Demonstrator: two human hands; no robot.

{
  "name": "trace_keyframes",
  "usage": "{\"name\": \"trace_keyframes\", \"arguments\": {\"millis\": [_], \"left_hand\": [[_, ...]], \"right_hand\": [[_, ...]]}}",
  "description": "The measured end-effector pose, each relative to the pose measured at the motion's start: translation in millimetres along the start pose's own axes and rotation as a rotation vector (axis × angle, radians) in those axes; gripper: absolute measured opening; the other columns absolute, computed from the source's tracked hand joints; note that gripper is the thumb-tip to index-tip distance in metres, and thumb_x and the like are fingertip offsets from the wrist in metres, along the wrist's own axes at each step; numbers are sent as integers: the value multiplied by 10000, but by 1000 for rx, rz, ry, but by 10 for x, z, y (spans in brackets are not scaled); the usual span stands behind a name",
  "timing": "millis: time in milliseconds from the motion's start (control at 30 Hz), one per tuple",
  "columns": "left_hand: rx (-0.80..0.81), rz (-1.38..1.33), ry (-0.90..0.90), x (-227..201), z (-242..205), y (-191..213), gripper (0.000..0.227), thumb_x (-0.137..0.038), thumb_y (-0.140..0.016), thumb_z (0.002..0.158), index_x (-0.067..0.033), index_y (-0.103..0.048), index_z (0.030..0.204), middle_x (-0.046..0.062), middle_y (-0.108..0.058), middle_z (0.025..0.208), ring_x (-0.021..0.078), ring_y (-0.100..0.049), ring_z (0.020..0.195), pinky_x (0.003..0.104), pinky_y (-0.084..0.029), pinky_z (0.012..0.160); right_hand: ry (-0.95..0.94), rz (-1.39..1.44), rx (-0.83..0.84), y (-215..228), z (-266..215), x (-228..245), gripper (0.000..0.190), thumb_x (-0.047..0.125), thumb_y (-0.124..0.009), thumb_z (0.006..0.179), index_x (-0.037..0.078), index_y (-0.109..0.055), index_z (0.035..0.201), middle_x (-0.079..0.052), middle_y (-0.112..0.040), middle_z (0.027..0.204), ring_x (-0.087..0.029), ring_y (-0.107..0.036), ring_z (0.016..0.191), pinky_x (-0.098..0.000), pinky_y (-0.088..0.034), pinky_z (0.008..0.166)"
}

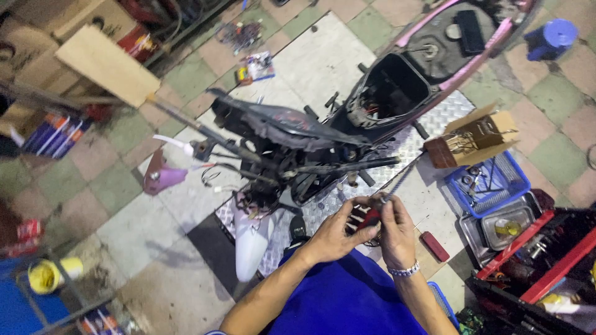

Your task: Disassembling the front dashboard and wiring of a motorcycle using hand tools like a screwdriver and pliers.

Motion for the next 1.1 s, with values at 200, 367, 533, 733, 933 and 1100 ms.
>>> {"name": "trace_keyframes", "arguments": {"millis": [200, 367, 533, 733, 933, 1100], "left_hand": [[-409, 172, 193, 1266, -425, 209, 211, -215, -712, 814, -19, -662, 875, 159, -572, 625, 326, -616, 659, 419, -473, 616], [-569, 101, 347, 1326, -944, 570, 293, -351, -745, 873, -65, -701, 917, 148, -654, 703, 294, -643, 714, 391, -495, 663], [-642, 138, 369, 1397, -1242, 853, 247, -314, -734, 904, -78, -730, 974, 181, -682, 760, 327, -673, 786, 410, -513, 733], [-692, 133, 425, 1204, -1358, 1013, 272, -372, -741, 900, -102, -735, 924, 125, -663, 703, 271, -653, 720, 369, -510, 689], [-697, 154, 470, 1105, -1465, 1113, 386, -400, -734, 900, -18, -673, 901, 202, -609, 712, 335, -603, 713, 420, -482, 688], [-729, 129, 585, 1280, -1605, 1144, 321, -462, -701, 874, -183, -739, 1029, -24, -715, 793, 152, -658, 767, 309, -515, 759]], "right_hand": [[245, -579, 321, -512, 455, 173, 375, 171, -757, 928, -4, -681, 1250, -232, -705, 1139, -397, -675, 1106, -518, -485, 998], [651, -1020, 507, -1351, 1266, 436, 858, 467, -823, 813, 83, -461, 1489, -198, -530, 1438, -406, -438, 1377, -536, -333, 1132], [943, -1211, 528, -1527, 1838, -121, 686, 390, -914, 715, 63, -622, 1243, -127, -701, 1219, -293, -651, 1167, -410, -508, 957], [1129, -1112, 544, -1586, 1856, -82, 540, 392, -939, 727, 103, -655, 1084, -37, -733, 1166, -224, -696, 1126, -321, -571, 872], [755, -1292, 525, -1555, 2289, -125, 690, 451, -958, 694, 119, -638, 1209, -60, -689, 1084, -272, -699, 1026, -409, -554, 873], [674, -1245, 559, -1577, 2454, -100, 705, 486, -1004, 693, 65, -617, 1105, -84, -706, 1029, -275, -671, 876, -431, -526, 720]]}}
Point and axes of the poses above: each hand's wrist, its own z-axis towards the middle knuckle, its own y-axis out of the back of the hand, x = y × z, the point moved 1 cm from there along z, towards the middle knuckle
